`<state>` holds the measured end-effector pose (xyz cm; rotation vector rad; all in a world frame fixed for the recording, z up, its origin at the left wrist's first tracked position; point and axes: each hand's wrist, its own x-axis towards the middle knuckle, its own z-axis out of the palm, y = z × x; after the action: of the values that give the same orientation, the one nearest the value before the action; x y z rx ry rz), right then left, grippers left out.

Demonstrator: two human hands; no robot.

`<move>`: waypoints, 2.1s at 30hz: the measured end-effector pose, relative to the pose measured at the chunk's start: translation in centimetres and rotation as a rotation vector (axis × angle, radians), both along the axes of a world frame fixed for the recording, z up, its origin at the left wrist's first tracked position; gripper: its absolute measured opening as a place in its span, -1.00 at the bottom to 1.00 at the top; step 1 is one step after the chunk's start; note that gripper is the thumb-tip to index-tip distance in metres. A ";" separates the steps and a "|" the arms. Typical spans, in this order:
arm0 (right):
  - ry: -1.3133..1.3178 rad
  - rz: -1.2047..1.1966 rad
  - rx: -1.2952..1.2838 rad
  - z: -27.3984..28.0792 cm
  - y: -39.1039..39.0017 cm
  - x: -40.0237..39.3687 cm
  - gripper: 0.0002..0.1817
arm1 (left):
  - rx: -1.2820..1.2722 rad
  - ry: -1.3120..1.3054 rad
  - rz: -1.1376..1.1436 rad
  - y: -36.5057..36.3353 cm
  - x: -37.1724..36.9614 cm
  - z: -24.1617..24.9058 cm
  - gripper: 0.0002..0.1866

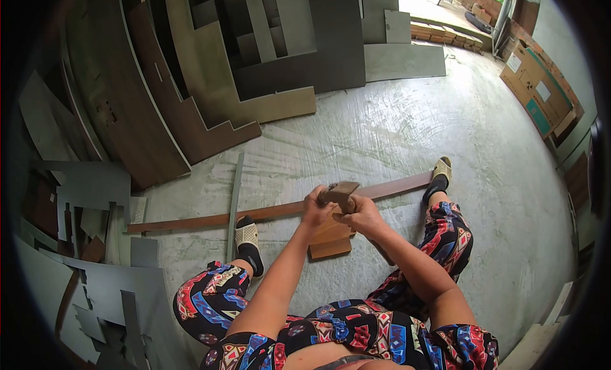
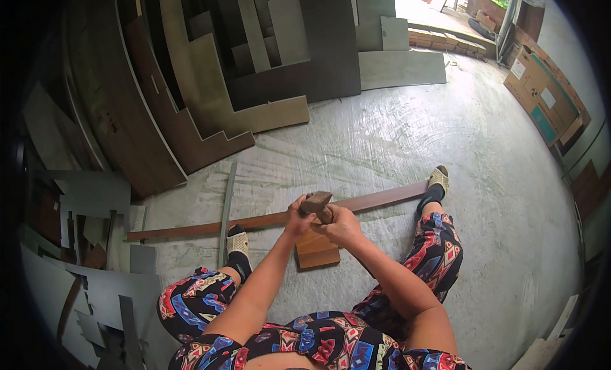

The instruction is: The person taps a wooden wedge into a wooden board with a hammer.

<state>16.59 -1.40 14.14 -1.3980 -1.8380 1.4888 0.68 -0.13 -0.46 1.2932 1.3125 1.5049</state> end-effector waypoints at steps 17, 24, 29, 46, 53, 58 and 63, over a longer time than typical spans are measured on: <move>0.184 -0.007 -0.088 0.3 -0.7 0.2 -0.71 | 0.042 0.003 -0.011 -0.2 -0.2 -0.3 -0.69; 0.145 0.013 -0.180 0.8 -0.6 0.3 -0.78 | -0.023 0.157 -0.011 -0.5 -0.6 -0.3 -0.72; 0.094 -0.013 -0.064 -0.3 -0.7 0.2 -0.79 | 0.007 0.037 -0.059 -0.2 -0.5 0.0 -0.76; 0.208 0.007 -0.110 0.1 -1.1 0.4 -0.81 | -0.063 0.083 -0.157 -0.1 -0.6 -0.7 -0.59; 0.462 -0.098 -0.272 3.7 -0.9 1.8 -0.85 | -0.016 0.047 -0.139 0.0 -1.7 -0.8 -0.75; 0.537 -0.278 -0.188 8.9 0.7 6.5 -0.86 | -0.055 -0.131 0.027 -0.3 -2.0 0.6 -0.81; 0.374 -0.388 -0.254 9.2 1.7 12.8 -0.68 | -0.076 -0.084 0.159 -0.5 -1.2 0.9 -0.81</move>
<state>29.39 0.29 23.29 -1.3721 -1.1140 1.6717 -0.52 -0.68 0.41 1.0873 1.4319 1.5835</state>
